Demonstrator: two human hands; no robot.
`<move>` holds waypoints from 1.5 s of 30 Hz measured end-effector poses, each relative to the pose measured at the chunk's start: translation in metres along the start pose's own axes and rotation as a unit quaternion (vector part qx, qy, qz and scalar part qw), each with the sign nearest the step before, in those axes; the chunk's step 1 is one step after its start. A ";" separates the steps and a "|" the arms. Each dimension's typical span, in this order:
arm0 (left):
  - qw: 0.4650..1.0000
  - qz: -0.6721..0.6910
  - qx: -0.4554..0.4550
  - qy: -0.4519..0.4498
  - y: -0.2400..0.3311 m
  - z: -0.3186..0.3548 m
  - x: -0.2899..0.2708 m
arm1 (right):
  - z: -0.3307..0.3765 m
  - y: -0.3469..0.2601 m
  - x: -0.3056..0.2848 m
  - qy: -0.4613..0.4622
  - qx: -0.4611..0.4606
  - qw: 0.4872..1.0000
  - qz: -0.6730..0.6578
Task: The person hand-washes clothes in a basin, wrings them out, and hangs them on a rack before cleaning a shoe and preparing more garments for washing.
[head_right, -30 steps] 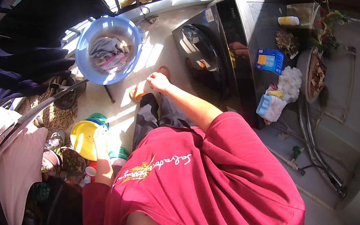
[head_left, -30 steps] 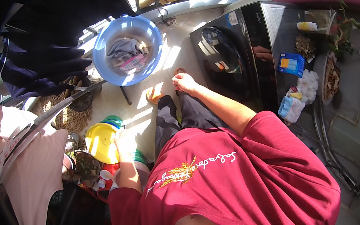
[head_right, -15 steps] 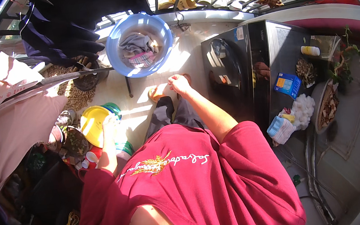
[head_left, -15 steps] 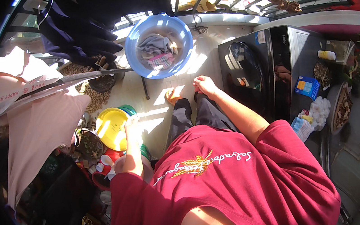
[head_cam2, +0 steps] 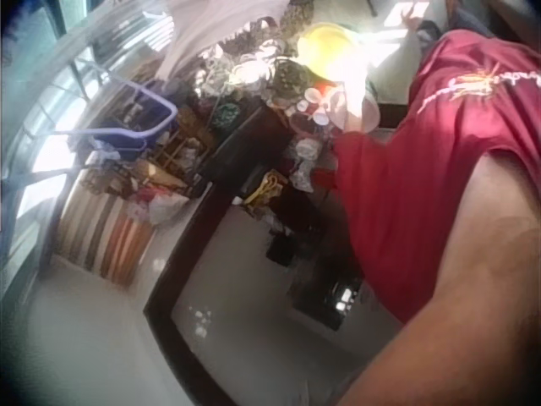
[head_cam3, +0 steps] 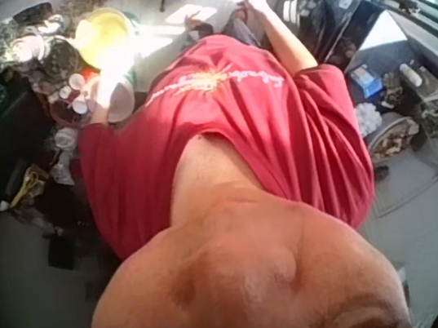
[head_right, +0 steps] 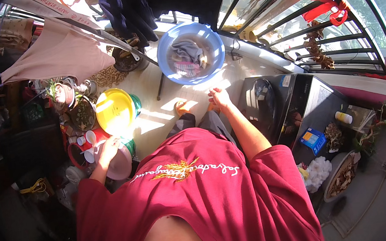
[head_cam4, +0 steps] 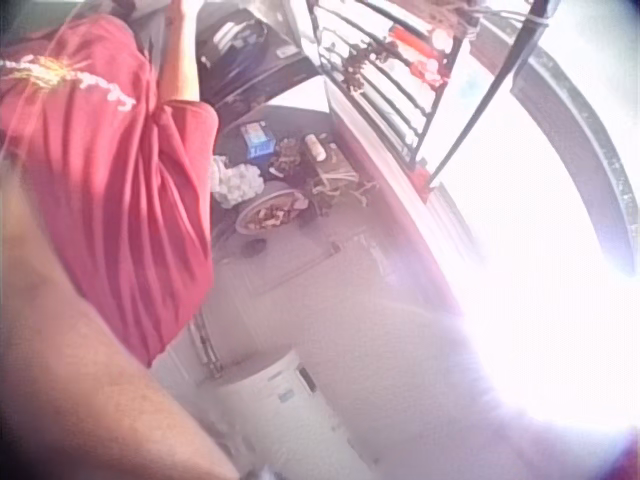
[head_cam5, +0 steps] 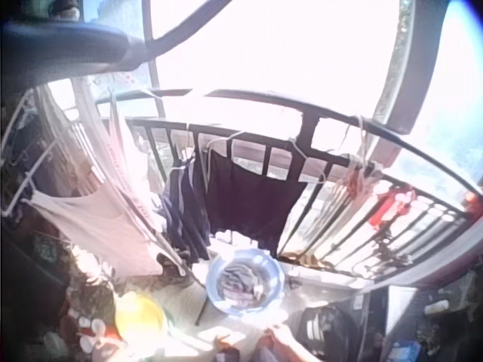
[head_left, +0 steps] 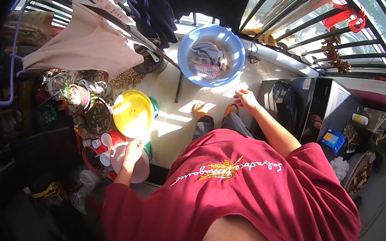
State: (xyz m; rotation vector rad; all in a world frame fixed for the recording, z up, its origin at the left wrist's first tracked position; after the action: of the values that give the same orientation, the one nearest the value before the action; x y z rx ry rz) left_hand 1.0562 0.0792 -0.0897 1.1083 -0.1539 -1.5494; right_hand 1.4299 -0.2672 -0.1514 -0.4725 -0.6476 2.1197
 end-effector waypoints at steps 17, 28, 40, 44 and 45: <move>0.900 0.310 -0.198 0.234 0.014 0.095 0.207 | 0.005 0.015 -0.083 -0.051 0.015 0.988 0.143; 0.804 0.443 -0.274 0.288 -0.043 0.084 0.242 | 0.018 0.000 -0.089 -0.025 0.008 0.972 0.233; 0.707 0.512 -0.364 0.325 -0.175 0.157 0.200 | 0.031 -0.020 0.105 -0.100 -0.035 0.924 0.369; 0.678 0.506 -0.416 0.335 -0.207 0.186 0.191 | 0.051 -0.020 0.173 -0.181 -0.091 0.900 0.385; 0.677 0.499 -0.424 0.335 -0.212 0.186 0.190 | 0.054 -0.018 0.182 -0.195 -0.098 0.898 0.382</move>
State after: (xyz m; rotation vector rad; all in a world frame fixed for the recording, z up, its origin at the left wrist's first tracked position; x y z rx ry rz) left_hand 0.7980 -0.0947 -0.2282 0.5395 0.3931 -0.0606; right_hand 1.3085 -0.1246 -0.1163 -0.4583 -1.0321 2.9567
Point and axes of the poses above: each hand's wrist, its own z-axis away from the middle knuckle, its own x-axis out of the palm, y = z × x, the point moved 2 cm from there along -z, towards the middle knuckle
